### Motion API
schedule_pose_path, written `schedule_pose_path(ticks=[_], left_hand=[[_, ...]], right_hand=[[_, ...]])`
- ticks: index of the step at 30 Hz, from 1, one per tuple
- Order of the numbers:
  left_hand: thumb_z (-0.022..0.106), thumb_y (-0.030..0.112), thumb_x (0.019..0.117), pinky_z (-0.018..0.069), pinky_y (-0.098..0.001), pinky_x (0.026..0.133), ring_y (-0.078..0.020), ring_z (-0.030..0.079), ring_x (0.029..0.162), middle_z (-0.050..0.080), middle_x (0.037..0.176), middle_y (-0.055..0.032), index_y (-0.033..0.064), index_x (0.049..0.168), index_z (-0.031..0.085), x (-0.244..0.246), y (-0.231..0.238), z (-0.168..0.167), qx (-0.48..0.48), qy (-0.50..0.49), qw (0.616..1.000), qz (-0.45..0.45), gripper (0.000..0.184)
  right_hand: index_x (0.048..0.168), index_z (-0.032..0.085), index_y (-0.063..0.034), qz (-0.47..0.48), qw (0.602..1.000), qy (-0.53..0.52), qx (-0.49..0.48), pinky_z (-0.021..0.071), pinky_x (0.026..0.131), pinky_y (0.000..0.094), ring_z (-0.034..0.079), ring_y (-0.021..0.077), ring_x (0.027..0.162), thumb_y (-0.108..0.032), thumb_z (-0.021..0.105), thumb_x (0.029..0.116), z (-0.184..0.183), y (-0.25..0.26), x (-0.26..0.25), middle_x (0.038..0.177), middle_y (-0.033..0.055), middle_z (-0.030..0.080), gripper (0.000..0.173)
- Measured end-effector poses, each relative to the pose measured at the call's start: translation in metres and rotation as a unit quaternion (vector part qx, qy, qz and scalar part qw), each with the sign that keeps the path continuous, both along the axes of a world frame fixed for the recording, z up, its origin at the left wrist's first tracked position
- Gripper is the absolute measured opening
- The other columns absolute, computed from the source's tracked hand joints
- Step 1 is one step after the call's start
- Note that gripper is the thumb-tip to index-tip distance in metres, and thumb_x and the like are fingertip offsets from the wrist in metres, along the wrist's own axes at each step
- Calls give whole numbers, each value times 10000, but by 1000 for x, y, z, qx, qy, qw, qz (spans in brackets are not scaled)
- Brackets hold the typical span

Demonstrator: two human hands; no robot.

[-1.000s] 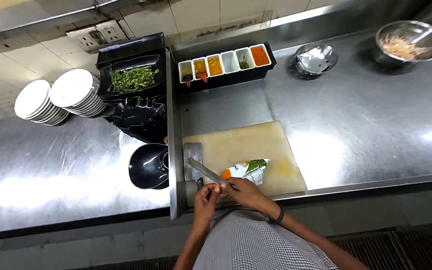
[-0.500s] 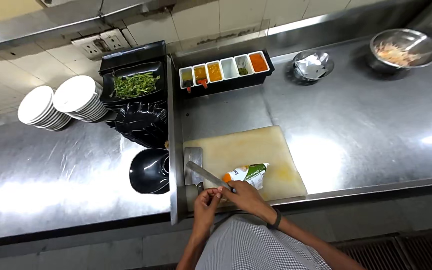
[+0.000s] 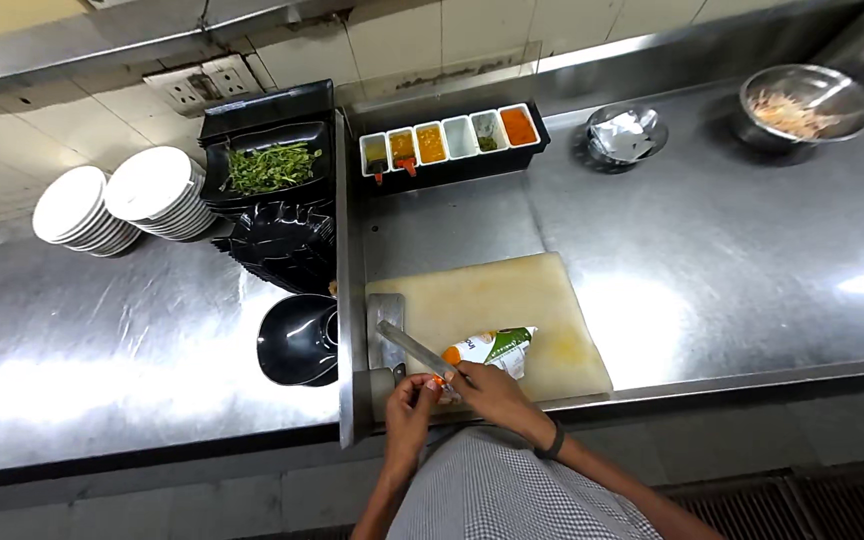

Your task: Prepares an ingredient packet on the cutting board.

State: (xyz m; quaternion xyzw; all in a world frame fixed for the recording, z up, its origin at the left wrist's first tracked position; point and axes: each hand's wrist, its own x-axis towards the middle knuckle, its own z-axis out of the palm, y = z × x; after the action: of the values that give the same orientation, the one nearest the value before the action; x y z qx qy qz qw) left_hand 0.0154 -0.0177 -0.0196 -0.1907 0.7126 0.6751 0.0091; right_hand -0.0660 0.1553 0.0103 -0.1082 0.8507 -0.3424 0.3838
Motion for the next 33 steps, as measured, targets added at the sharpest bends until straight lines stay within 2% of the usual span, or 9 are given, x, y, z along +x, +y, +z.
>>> schedule_pose_path(ticks=[5,16,18,22,24,27,33], left_hand=[[570,89,1022,602,-338,820,-206,711,895,729,951,-128,-35,1066,696,0,1,-3,41,-18,999,-6,182],[545,60,1041,600,-349,800,-231,710,882,722,962,-177,-77,1096,675,-1,6,2,152,-108,981,51,196],[578,52,1027,596,-324,767,-214,708,853,725,932,-161,-69,1072,686,-1,8,8,123,-114,984,65,168],[659,81,967,598,-302,739,-163,710,790,738,868,-88,-2,1001,729,2,9,10,-30,-84,994,61,113],[670,104,951,597,-294,716,-142,701,751,735,840,-59,23,986,736,5,7,8,-77,-61,994,52,110],[670,114,954,601,-296,714,-145,706,750,736,833,-60,19,986,733,6,6,5,-73,-58,995,44,119],[614,87,994,610,-318,759,-182,724,833,740,893,-105,-16,1014,710,5,5,3,-23,-74,996,32,142]], right_hand=[[1007,662,-137,4,1000,-2,4,495,725,516,640,262,799,-547,385,1059,3,-3,0,818,70,634,497],[1049,670,-163,3,1000,14,8,511,720,517,654,258,797,-593,403,1037,-4,-2,6,816,58,647,506],[1033,665,-160,3,1000,16,8,506,717,514,649,258,793,-586,411,1038,-5,-2,7,808,56,641,497],[1020,657,-146,11,1000,13,7,507,725,511,648,260,802,-578,411,1045,-7,-4,9,814,61,637,498],[1033,659,-141,15,1000,4,2,509,735,513,652,262,815,-573,412,1047,-7,-5,9,828,69,643,497],[1031,652,-142,25,1000,0,0,506,735,513,647,260,818,-571,408,1050,-7,-6,9,838,68,639,494],[1030,657,-151,22,1000,6,3,511,740,518,656,260,838,-567,408,1047,-6,-7,11,851,66,649,486]])
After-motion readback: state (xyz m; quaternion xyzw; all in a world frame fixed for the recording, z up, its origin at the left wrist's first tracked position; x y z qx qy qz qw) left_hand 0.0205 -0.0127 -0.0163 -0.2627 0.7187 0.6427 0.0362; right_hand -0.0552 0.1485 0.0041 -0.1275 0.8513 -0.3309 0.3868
